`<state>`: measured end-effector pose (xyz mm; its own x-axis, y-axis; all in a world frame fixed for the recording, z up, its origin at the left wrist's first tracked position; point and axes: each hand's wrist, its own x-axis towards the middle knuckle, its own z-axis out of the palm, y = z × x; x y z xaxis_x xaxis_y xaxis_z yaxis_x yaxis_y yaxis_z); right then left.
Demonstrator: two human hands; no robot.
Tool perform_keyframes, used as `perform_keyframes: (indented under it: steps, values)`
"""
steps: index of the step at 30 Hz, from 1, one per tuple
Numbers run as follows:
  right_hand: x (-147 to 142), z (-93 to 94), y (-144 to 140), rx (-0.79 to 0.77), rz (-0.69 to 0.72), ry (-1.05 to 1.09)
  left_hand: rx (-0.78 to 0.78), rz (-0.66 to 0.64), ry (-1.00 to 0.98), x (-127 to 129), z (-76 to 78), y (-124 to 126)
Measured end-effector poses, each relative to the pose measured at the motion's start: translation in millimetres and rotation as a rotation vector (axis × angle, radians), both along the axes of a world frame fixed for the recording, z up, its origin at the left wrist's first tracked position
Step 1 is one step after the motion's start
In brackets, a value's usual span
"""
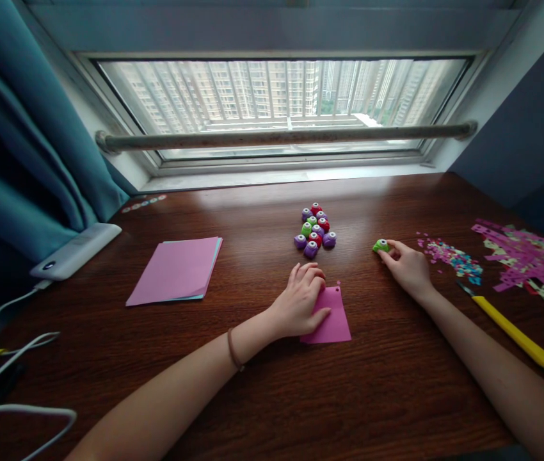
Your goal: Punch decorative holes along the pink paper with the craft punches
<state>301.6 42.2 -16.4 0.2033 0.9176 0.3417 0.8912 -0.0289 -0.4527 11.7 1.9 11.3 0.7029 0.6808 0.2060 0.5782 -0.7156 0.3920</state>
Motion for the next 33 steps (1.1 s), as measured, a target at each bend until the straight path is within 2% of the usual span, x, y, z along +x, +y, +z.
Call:
perform_keyframes:
  steps: [2, 4, 8, 10, 16, 33]
  values:
    - [-8, 4.7, -5, 0.048, -0.005, 0.008, -0.002, -0.005, 0.001, 0, 0.1, 0]
    - [-20, 10.6, -13, 0.087, 0.08, 0.074, -0.002, -0.007, 0.002, 0, 0.4, 0]
    - [-50, 19.0, -30, -0.037, 0.519, 0.254, 0.009, -0.005, 0.005, 1, 0.8, 0]
    - [-61, 19.8, -34, -0.091, 0.632, 0.244, 0.014, 0.0, 0.003, 1, 0.9, 0]
    - [-72, 16.5, -35, -0.084, 0.604, 0.087, 0.019, -0.009, -0.005, 1, 1.2, 0]
    - [-73, 13.2, -37, -0.131, 0.611, 0.014, 0.021, -0.01, -0.003, 1, 1.2, -1]
